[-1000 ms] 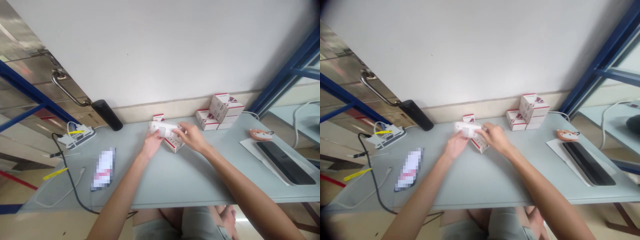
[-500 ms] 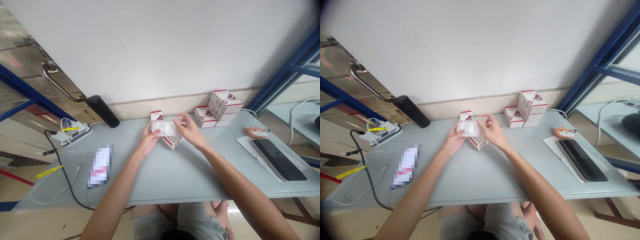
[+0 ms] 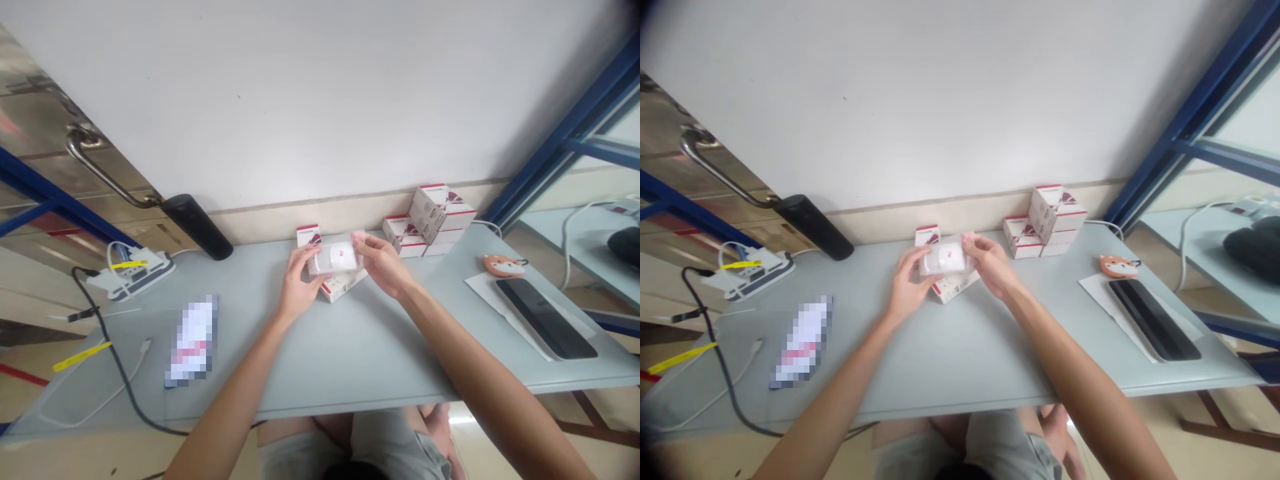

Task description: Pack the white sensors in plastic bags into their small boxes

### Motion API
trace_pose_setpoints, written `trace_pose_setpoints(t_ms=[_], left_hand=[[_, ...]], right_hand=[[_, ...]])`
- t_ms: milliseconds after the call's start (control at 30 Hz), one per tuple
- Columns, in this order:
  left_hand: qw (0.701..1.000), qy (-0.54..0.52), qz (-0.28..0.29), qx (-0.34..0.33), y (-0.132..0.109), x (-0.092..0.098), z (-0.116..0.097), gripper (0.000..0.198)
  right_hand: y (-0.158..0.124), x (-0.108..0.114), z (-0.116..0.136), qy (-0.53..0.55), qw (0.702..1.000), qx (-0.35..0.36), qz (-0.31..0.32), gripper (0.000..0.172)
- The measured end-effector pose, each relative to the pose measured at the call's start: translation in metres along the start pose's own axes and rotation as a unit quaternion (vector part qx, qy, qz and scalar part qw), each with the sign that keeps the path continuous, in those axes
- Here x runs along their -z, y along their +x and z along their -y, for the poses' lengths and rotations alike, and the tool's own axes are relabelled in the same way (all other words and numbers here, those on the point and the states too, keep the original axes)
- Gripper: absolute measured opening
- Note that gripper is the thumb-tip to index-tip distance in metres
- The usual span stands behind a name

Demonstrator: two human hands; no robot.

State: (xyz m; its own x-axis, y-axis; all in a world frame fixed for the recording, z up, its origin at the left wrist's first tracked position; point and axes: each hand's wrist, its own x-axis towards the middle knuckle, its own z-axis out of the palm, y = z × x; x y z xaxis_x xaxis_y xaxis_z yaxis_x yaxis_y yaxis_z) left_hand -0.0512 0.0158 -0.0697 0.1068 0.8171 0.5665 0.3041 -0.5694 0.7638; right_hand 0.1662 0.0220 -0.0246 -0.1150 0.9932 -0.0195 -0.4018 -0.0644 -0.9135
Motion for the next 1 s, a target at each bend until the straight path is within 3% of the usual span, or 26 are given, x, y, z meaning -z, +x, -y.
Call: trace_pose_setpoints(t_ms=[133,233,400,533,633,733,833,900,1000], left_hand=[[0.989,0.132,-0.044,-0.051,-0.002,0.009,-0.004,0.047],[0.973,0.216,-0.052,-0.069,-0.004,0.012,-0.005,0.052],[0.971,0.209,-0.087,-0.079,-0.009,0.007,0.000,0.055],[0.987,0.104,-0.119,0.011,-0.004,0.010,-0.006,0.048],[0.987,-0.014,-0.064,0.146,0.008,0.025,-0.018,0.049],[0.935,-0.166,0.083,0.302,0.016,0.044,-0.028,0.057],[0.844,-0.313,0.201,0.387,0.016,0.054,-0.032,0.066],[0.807,-0.401,0.205,0.381,0.012,0.054,-0.033,0.069],[0.792,-0.492,0.133,0.336,0.007,0.048,-0.037,0.067]], right_hand=[[-0.001,0.000,0.001,-0.025,0.999,-0.005,0.048,0.039],[-0.001,-0.001,-0.003,-0.047,0.998,0.034,0.017,0.036],[-0.004,-0.010,-0.006,-0.129,0.981,0.145,-0.022,0.035],[-0.005,-0.016,-0.011,-0.168,0.969,0.178,-0.028,0.037],[-0.003,-0.017,-0.017,-0.212,0.960,0.181,-0.026,0.037],[-0.001,-0.015,-0.022,-0.243,0.957,0.156,0.003,0.037],[0.000,-0.011,-0.022,-0.224,0.967,0.115,0.037,0.038],[0.001,-0.009,-0.021,-0.174,0.981,0.078,0.046,0.039],[0.003,-0.009,-0.021,-0.071,0.996,0.023,0.037,0.041]])
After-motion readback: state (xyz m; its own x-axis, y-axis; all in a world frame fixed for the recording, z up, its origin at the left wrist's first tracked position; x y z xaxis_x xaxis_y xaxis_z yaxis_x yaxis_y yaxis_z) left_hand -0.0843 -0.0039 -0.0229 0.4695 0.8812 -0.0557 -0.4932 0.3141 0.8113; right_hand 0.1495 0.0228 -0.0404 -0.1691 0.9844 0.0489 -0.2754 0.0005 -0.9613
